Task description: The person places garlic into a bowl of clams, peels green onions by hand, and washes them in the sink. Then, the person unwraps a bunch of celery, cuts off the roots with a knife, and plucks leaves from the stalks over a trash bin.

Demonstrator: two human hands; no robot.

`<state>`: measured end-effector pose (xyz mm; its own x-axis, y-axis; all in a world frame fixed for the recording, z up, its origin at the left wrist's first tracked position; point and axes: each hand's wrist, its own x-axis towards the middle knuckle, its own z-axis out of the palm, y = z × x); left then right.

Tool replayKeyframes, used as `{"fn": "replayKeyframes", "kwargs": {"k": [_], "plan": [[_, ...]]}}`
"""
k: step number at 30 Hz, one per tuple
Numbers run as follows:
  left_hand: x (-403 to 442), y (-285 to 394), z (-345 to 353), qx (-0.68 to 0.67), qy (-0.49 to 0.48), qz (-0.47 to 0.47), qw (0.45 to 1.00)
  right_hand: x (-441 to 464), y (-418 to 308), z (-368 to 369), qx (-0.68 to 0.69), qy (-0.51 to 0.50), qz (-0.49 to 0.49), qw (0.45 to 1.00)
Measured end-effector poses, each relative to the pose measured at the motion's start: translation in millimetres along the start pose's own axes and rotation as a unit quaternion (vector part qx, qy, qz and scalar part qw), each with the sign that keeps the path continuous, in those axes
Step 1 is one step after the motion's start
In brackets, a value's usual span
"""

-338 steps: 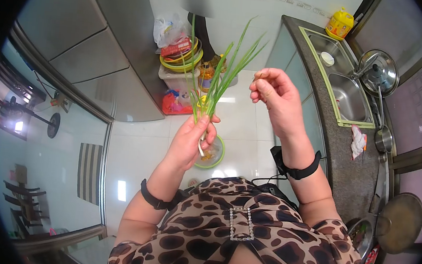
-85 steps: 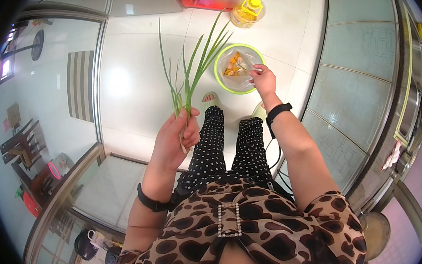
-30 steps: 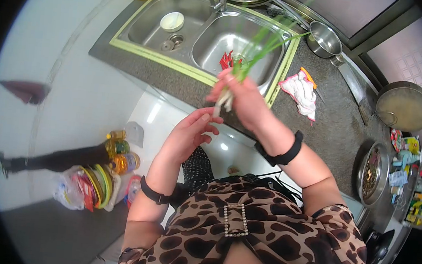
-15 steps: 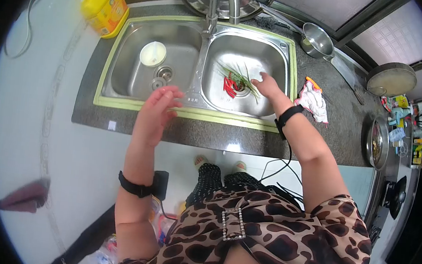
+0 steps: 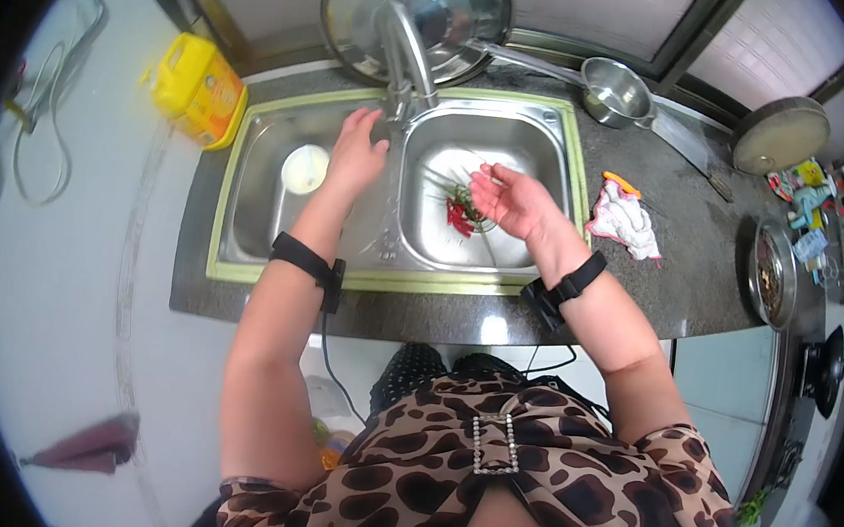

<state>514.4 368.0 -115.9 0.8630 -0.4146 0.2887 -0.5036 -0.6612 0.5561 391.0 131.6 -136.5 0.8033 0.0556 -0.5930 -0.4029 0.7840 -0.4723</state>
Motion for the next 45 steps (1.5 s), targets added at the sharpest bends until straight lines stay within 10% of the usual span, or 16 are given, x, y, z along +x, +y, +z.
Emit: {"fn": "replayKeyframes", "kwargs": {"k": [14,19,22,23,24,30,36,40,45], "plan": [[48.9,-31.7,13.6,0.108,-0.154,0.072,0.979,39.9,64.2,2.3,0.210,0.155,-0.045,0.964],[23.5,-39.9,35.5,0.109,-0.020,0.202,0.973,67.5,93.5,-17.9,0.254,0.184,-0.048,0.948],[-2.0,-8.3,66.4,-0.168,-0.155,-0.017,0.973,84.2,107.9,-26.5,0.272,0.182,-0.040,0.944],[-9.0,6.6,67.8,-0.459,-0.216,-0.239,0.828,89.6,112.7,-27.3,0.268,0.183,-0.031,0.945],[-13.4,17.1,68.7,-0.674,-0.245,-0.427,0.551,90.1,116.5,-23.1,0.275,0.185,-0.032,0.943],[-18.1,46.6,89.6,-0.691,-0.176,-0.507,0.485,72.4,109.7,16.1,0.225,0.186,-0.095,0.952],[-15.0,44.7,88.6,-0.655,-0.191,-0.479,0.553,71.5,102.6,12.8,0.238,0.126,-0.095,0.958],[4.6,48.8,44.9,-0.593,-0.116,-0.399,0.690,69.9,94.8,16.9,0.249,0.203,-0.067,0.945],[25.0,89.9,-24.8,-0.603,-0.021,-0.105,0.790,67.6,92.9,18.5,0.231,0.220,-0.069,0.945]]}}
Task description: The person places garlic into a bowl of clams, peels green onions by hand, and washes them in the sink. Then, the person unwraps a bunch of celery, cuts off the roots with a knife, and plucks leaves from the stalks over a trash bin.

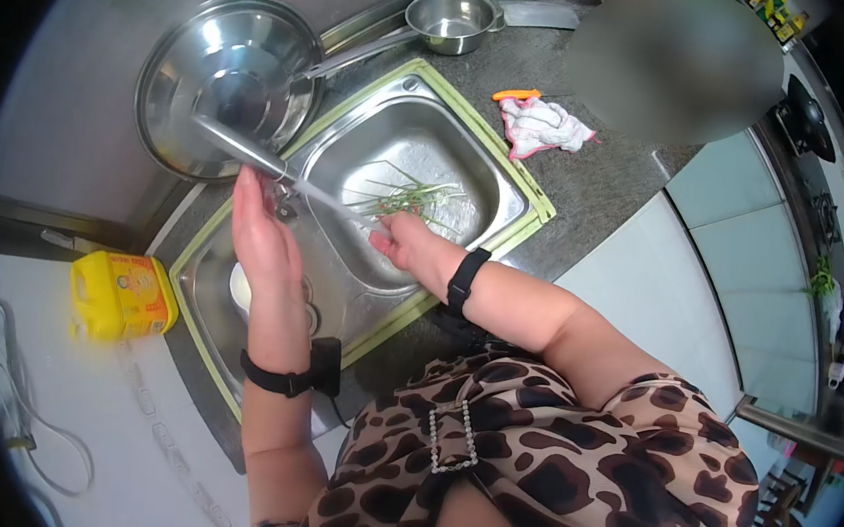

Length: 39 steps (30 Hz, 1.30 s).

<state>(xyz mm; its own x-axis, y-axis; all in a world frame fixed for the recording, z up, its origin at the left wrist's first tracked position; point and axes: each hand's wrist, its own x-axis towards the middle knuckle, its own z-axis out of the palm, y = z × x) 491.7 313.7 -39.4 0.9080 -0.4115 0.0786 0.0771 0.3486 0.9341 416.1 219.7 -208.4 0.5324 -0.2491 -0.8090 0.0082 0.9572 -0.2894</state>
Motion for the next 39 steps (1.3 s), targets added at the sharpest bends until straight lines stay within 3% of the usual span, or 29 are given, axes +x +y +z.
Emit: {"fn": "replayKeyframes", "kwargs": {"k": [7,11,15,17,20,22,25,27,28,32,33,34,36,37,39], "plan": [[15.8,-0.2,25.0,0.025,-0.032,-0.014,0.999,5.7,-8.9,-7.7,0.004,0.022,0.027,0.999],[50.6,-25.0,42.6,0.054,-0.055,0.032,0.996,14.6,-20.1,-11.1,0.018,0.014,-0.010,1.000],[57.9,-36.4,56.1,0.063,-0.033,-0.007,0.997,21.8,-42.5,-8.3,0.037,0.014,-0.033,0.999],[51.2,-64.9,52.4,0.064,-0.070,0.005,0.995,15.0,-55.8,-6.7,0.072,0.053,-0.049,0.995],[37.2,-115.6,38.9,0.093,-0.058,-0.151,0.982,16.4,-69.9,-9.0,0.082,0.050,-0.065,0.993],[37.2,-141.7,31.0,-0.003,-0.066,-0.284,0.956,19.6,-77.1,-10.9,0.073,0.037,-0.075,0.994],[39.7,-170.0,29.3,-0.065,-0.048,-0.362,0.929,15.6,-84.0,-14.6,-0.014,0.018,-0.085,0.996],[41.2,-185.5,27.3,-0.075,-0.061,-0.377,0.921,3.5,-91.7,-14.1,-0.025,0.061,-0.095,0.993],[41.9,-191.1,25.7,-0.081,-0.051,-0.424,0.901,-7.2,-98.9,-16.3,-0.106,0.065,-0.146,0.981],[25.6,-192.6,40.5,-0.077,0.003,-0.508,0.858,-15.8,-152.2,-41.4,-0.318,0.080,-0.366,0.871],[19.7,-189.7,45.3,-0.074,0.023,-0.543,0.836,-22.2,-174.6,-51.5,-0.398,0.130,-0.416,0.807],[14.3,-192.7,46.2,-0.093,-0.006,-0.551,0.829,13.9,-203.2,-81.7,-0.516,0.171,-0.498,0.675],[4.2,-194.0,56.2,-0.087,-0.032,-0.557,0.825,-33.1,-220.2,-87.2,-0.612,0.332,-0.428,0.576],[-4.3,-188.2,65.9,-0.078,-0.061,-0.564,0.820,-40.6,-225.8,-98.4,-0.652,0.356,-0.404,0.534],[-20.2,-181.4,80.5,-0.067,-0.069,-0.550,0.830,-42.9,-231.1,-126.4,-0.723,0.316,-0.348,0.506]]}}
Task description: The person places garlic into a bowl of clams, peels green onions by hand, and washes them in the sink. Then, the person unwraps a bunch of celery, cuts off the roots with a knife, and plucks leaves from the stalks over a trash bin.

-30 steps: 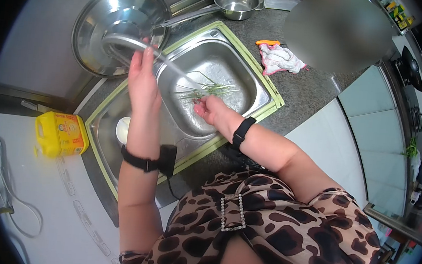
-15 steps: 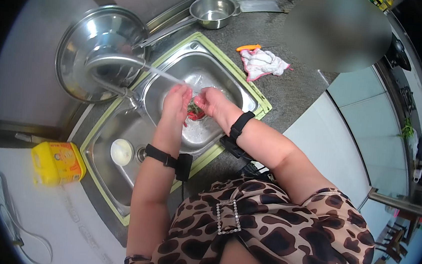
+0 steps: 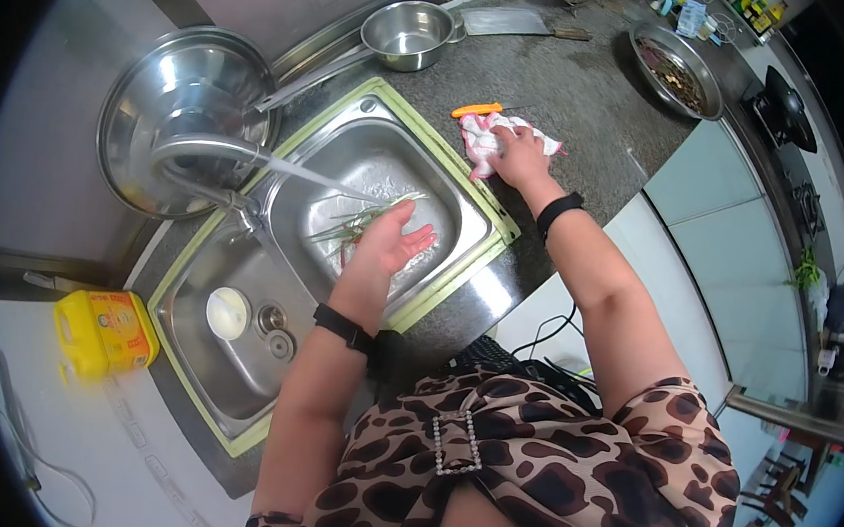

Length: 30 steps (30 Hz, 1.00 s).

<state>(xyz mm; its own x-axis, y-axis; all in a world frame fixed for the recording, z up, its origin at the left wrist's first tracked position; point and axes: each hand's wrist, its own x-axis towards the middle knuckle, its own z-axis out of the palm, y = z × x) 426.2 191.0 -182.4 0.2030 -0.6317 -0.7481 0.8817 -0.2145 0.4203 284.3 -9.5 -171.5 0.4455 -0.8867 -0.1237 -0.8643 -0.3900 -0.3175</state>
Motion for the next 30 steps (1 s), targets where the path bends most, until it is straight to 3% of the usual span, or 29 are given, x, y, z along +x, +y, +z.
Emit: {"fn": "replayKeyframes", "kwargs": {"k": [2,4,6,7,8,9,10,11,12,14,18,22,24,25,26,28,30], "plan": [[-2.2,-9.8,9.6,0.032,-0.061,0.017,0.998,1.9,13.0,4.8,0.005,0.003,-0.015,1.000],[-8.1,-18.8,21.8,0.028,-0.059,0.025,0.998,8.5,27.0,14.5,0.009,0.004,-0.031,0.999],[-8.3,-26.6,27.5,-0.030,-0.137,0.004,0.990,19.0,38.9,36.3,0.254,0.039,-0.030,0.966],[-17.3,-31.8,39.9,-0.003,-0.135,0.019,0.991,-1.1,21.5,16.6,0.405,-0.026,-0.050,0.913],[-20.4,-39.5,45.5,-0.014,-0.124,0.023,0.992,-32.1,-3.8,-14.0,0.448,-0.126,-0.015,0.885],[-21.5,-45.0,50.4,-0.081,-0.165,0.008,0.983,-51.4,-14.3,-11.9,0.425,-0.160,-0.060,0.889],[-20.7,-47.1,53.0,-0.145,-0.208,-0.004,0.967,-64.8,-14.6,22.2,0.379,-0.101,-0.190,0.900],[-6.4,-53.3,44.4,-0.201,-0.242,-0.019,0.949,-93.3,-29.8,17.4,0.359,-0.117,-0.249,0.892],[-2.5,-66.3,52.0,-0.243,-0.216,0.074,0.943,-108.5,-35.8,19.0,0.261,-0.066,-0.242,0.932],[-2.4,-79.6,44.0,-0.240,-0.161,0.122,0.949,-122.3,-42.1,19.0,0.250,-0.048,-0.242,0.936],[-15.2,-76.0,36.5,-0.240,-0.124,0.159,0.950,-134.6,-54.1,14.7,0.214,-0.061,-0.259,0.940],[-31.2,-53.8,19.5,-0.166,-0.158,0.159,0.960,-132.7,-57.9,25.0,0.316,-0.031,-0.295,0.901],[-61.9,-31.7,14.5,-0.052,-0.047,0.085,0.994,-120.8,-49.5,22.4,0.289,-0.046,-0.241,0.926],[-71.8,-21.1,6.2,0.064,-0.014,0.107,0.992,-108.7,-45.0,13.3,0.300,-0.020,-0.219,0.929],[-83.9,-10.1,-6.3,0.095,0.003,0.130,0.987,-91.9,-38.7,3.9,0.310,0.007,-0.196,0.930],[-98.6,6.1,-43.8,0.102,0.021,0.186,0.977,-53.6,-14.6,-7.5,0.223,0.048,-0.167,0.959],[-108.8,17.7,-77.5,0.076,0.022,0.219,0.973,-40.9,-0.8,-20.0,0.074,0.125,-0.214,0.966]]}}
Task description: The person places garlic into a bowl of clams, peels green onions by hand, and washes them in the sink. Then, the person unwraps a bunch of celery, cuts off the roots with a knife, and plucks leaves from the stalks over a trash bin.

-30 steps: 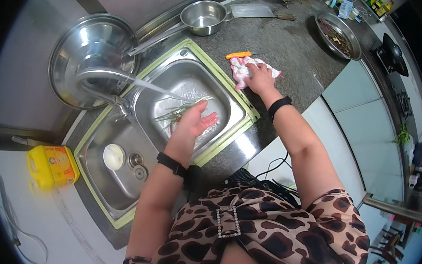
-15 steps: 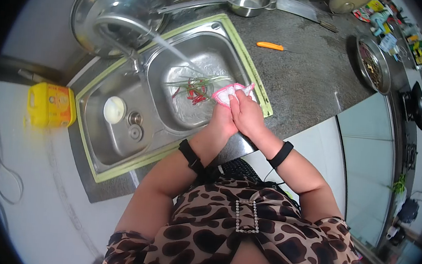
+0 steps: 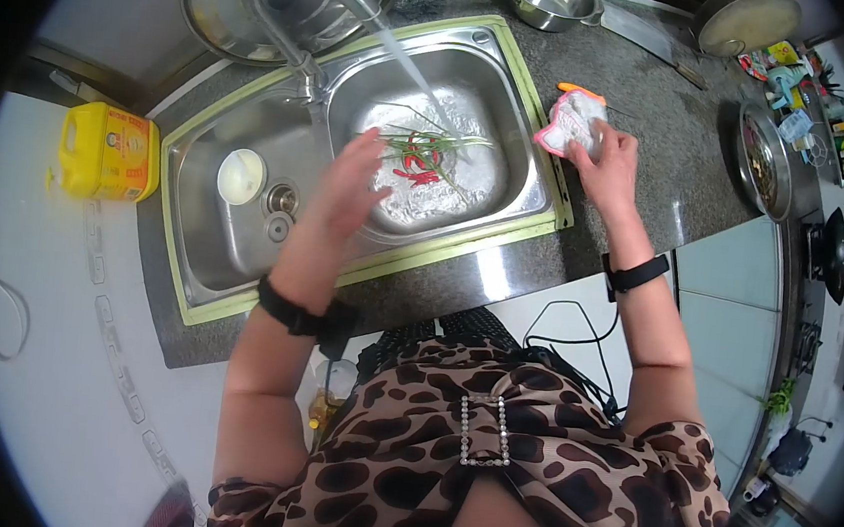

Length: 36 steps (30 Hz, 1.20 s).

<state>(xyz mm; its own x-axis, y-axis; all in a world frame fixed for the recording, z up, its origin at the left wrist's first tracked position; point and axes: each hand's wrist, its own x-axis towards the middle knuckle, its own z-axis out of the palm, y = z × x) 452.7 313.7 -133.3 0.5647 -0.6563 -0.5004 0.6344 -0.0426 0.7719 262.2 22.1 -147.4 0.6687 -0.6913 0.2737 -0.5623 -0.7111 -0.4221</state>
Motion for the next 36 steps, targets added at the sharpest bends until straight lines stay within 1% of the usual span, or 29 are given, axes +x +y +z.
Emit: {"fn": "replayKeyframes", "kwargs": {"k": [1,2,4,6,8,9,11,13,15,18,20,21,23,24,26,28,30,31,34,36], "plan": [[-3.2,6.0,-12.5,-0.031,0.041,0.008,0.999,0.8,-1.0,-1.0,-0.059,0.004,0.008,0.998],[-6.0,10.3,-23.2,-0.063,0.082,0.016,0.994,0.1,-3.9,0.5,-0.060,0.003,0.007,0.998],[-10.5,18.8,-38.7,-0.093,0.099,0.019,0.991,-1.4,-10.7,7.5,-0.035,0.009,-0.078,0.996],[-12.1,21.8,-51.1,-0.121,0.114,0.021,0.986,-8.0,-26.2,21.9,-0.003,-0.026,-0.074,0.997],[-10.0,20.7,-62.0,-0.173,0.102,0.009,0.980,-16.7,-39.3,40.6,0.094,-0.066,-0.058,0.992],[-9.0,19.4,-64.5,-0.172,0.100,0.008,0.980,-21.5,-44.9,49.7,0.093,-0.065,-0.056,0.992],[-8.2,14.7,-66.7,-0.213,0.075,-0.014,0.974,-33.5,-54.4,66.5,0.154,-0.066,-0.075,0.983],[-5.3,9.7,-65.3,-0.224,0.056,-0.034,0.972,-41.1,-59.0,77.5,0.222,-0.077,-0.069,0.970],[1.5,8.7,-48.2,-0.234,0.026,-0.074,0.969,-51.2,-61.7,82.2,0.209,-0.064,-0.048,0.975],[0.3,9.5,-16.1,-0.217,-0.049,-0.122,0.967,-66.0,-71.1,60.9,0.238,-0.050,-0.013,0.970],[-0.4,6.9,0.6,-0.207,-0.090,-0.144,0.964,-78.2,-73.1,44.9,0.253,-0.054,0.033,0.965],[-0.3,3.0,8.2,-0.200,-0.108,-0.160,0.961,-83.9,-73.5,37.2,0.247,-0.037,0.039,0.967],[3.6,-5.5,24.4,-0.186,-0.123,-0.188,0.957,-94.7,-73.5,21.6,0.346,-0.102,0.161,0.919],[5.7,-9.6,30.9,-0.181,-0.132,-0.191,0.956,-98.0,-72.8,13.2,0.344,-0.093,0.164,0.920],[4.3,-18.1,43.4,-0.189,-0.159,-0.211,0.946,-107.2,-69.9,-2.5,0.418,-0.127,0.203,0.877],[1.3,-24.0,57.4,-0.167,-0.165,-0.213,0.949,-114.5,-65.1,-13.0,0.444,-0.105,0.202,0.866],[-2.6,-27.2,74.6,-0.154,-0.186,-0.218,0.946,-118.6,-58.2,-27.3,0.491,-0.114,0.207,0.838],[-3.7,-28.9,84.6,-0.146,-0.191,-0.215,0.946,-119.3,-54.5,-37.1,0.490,-0.119,0.204,0.839],[-2.5,-32.8,100.3,-0.140,-0.206,-0.201,0.948,-124.3,-33.2,-52.8,0.546,-0.132,0.169,0.810],[5.6,-31.1,103.1,-0.126,-0.129,-0.165,0.970,-128.7,-9.3,-58.8,0.586,-0.150,0.139,0.784]]}}
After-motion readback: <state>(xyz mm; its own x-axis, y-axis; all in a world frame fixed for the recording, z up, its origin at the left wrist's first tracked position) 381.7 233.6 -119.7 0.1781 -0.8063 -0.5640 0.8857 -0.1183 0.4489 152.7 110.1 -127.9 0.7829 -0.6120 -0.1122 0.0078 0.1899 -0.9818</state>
